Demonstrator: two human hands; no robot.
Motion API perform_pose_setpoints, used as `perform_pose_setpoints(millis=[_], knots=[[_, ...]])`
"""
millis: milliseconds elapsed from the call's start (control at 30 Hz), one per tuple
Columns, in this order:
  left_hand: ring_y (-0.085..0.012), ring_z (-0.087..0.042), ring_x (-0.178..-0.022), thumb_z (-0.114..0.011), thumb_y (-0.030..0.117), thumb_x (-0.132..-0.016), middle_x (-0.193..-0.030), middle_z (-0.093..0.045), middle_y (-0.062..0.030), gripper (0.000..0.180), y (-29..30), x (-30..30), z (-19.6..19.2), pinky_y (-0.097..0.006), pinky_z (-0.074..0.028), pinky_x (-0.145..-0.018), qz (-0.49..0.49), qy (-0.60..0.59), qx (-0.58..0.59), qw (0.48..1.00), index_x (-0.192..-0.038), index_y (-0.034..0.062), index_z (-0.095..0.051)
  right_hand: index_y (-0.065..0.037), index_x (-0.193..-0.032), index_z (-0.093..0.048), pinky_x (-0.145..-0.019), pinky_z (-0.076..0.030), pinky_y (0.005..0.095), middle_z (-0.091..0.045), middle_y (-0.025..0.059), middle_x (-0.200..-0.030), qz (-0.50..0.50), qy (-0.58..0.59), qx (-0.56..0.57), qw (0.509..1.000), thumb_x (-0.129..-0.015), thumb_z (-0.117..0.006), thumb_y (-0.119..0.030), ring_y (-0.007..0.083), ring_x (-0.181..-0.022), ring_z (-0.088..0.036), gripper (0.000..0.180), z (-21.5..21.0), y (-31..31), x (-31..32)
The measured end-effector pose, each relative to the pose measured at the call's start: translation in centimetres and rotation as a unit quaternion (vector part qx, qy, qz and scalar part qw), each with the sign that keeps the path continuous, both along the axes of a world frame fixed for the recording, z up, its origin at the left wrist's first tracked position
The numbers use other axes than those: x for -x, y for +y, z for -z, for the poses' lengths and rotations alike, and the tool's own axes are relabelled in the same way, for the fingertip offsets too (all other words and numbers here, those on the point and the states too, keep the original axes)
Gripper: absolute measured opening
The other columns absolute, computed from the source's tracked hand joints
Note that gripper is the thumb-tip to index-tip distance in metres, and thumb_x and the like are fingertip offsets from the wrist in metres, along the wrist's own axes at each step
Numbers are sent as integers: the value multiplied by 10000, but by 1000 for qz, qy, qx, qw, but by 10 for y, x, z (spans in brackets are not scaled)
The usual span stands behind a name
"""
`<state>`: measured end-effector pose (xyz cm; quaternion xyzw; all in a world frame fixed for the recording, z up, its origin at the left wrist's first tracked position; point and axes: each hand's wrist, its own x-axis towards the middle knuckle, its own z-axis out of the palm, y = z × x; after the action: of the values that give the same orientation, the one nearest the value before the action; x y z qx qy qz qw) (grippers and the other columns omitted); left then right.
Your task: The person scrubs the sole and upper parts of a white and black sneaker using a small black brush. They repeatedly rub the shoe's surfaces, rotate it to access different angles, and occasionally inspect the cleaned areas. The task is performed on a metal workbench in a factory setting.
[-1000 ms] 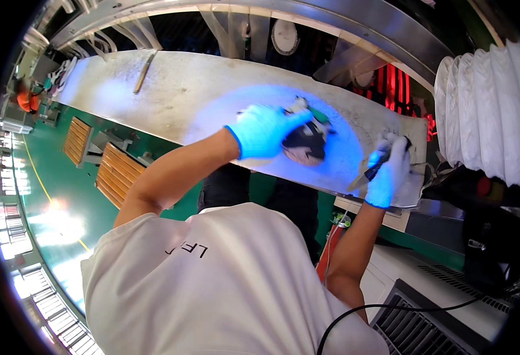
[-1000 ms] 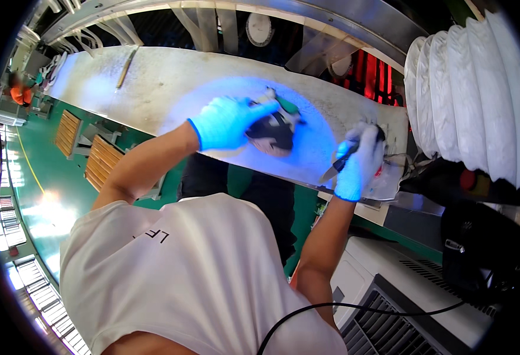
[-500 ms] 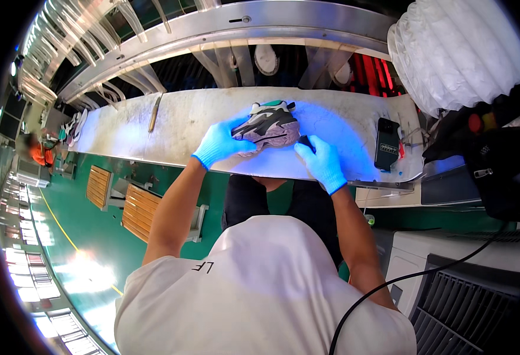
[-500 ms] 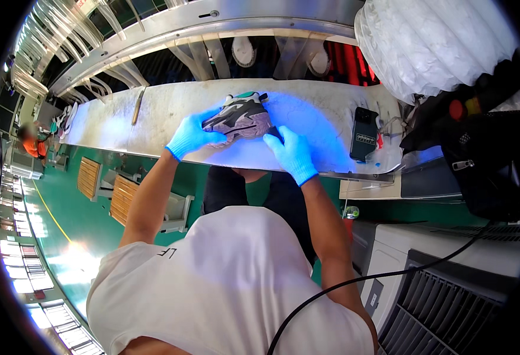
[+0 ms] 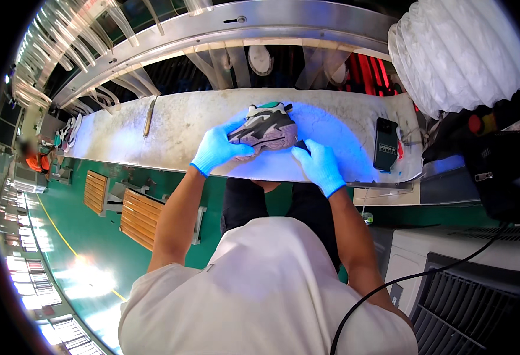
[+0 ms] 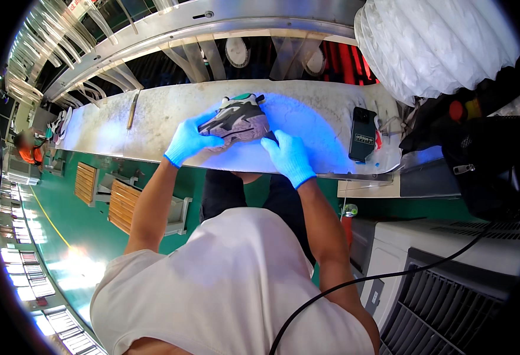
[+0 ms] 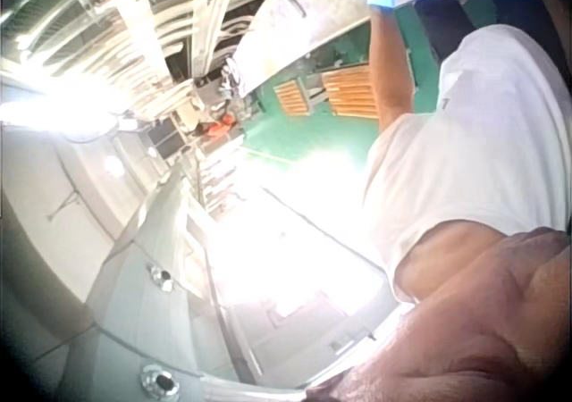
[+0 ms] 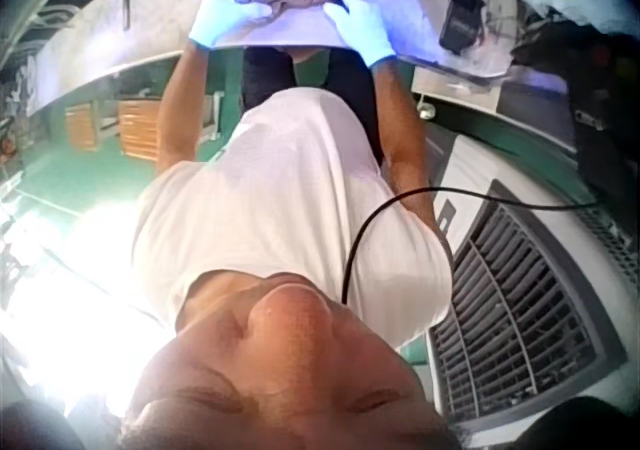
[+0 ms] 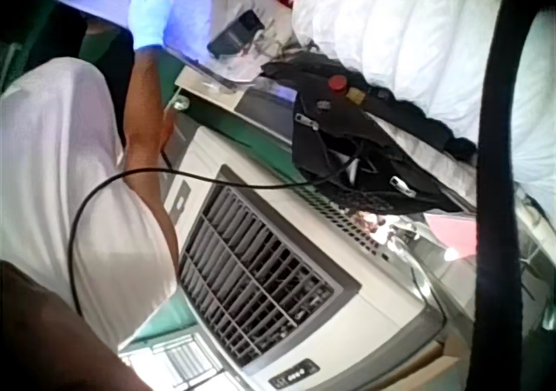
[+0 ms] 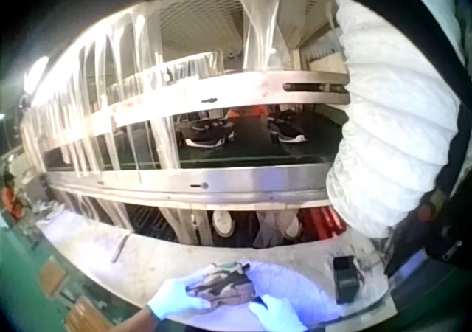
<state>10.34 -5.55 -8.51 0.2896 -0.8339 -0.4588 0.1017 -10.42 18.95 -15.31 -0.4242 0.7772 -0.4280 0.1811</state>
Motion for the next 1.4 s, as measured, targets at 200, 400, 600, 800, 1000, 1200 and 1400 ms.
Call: perform_pose_setpoints(millis=[200,400,600,800,1000,1200,1400], knots=[[-263,-799,-1203,-1023,321,-682,-1320,-825,-181,933,2,0,11,-388,-592,-1080,-23,35,-46,998,-1513,41,-707,-38,-1156,-788,-870,-596,567,-795,270,-1022,81,26,-63,994,-1019,-756,-465,491,-983,-767,449,-19,17,27],[-237,-747,-1244,-1019,133,-697,-1338,-796,-157,928,3,-39,53,-400,-590,-1107,-9,175,-90,980,-1522,-65,-644,-36,-1582,-547,-1120,-531,590,-607,301,-1499,197,202,-41,959,-908,-897,-335,523,-1348,-612,816,16,-9,72],[-236,-786,-1131,-933,24,-795,-1269,-813,-145,655,36,-23,14,-406,-633,-1029,-149,283,-280,905,-1400,-97,-714,-23,-1553,-585,-1136,-533,565,-649,279,-1475,230,189,29,954,-919,-890,-305,490,-1341,-642,758,23,-7,73],[-253,-773,-1203,-912,-19,-753,-1298,-798,-160,751,13,24,-177,-430,-616,-1088,-127,479,-95,863,-1457,-94,-661,-20,-1516,-646,-1116,-555,527,-725,276,-1404,233,157,67,957,-931,-897,-279,455,-1279,-699,687,30,-5,69],[-217,-796,-1135,-932,288,-897,-1275,-819,-151,610,-63,156,-366,-357,-638,-981,-157,476,442,744,-1425,45,-745,-14,-1502,-657,-1123,-560,507,-728,270,-1420,230,129,88,961,-938,-888,-241,447,-1295,-709,651,28,0,73],[-447,-713,-1298,-896,470,-881,-1414,-731,-248,765,-138,264,-431,-520,-580,-1093,-71,169,600,779,-1500,72,-687,-13,-1462,-690,-1120,-564,503,-741,264,-1391,224,131,82,962,-940,-887,-250,440,-1277,-716,606,22,-6,71],[-476,-560,-1480,-766,521,-1025,-1575,-588,-289,785,-122,279,-382,-491,-453,-1248,63,348,569,743,-1604,35,-553,-8,-1430,-704,-1108,-571,494,-748,250,-1370,227,110,99,963,-935,-891,-223,429,-1258,-725,571,22,-3,71]])
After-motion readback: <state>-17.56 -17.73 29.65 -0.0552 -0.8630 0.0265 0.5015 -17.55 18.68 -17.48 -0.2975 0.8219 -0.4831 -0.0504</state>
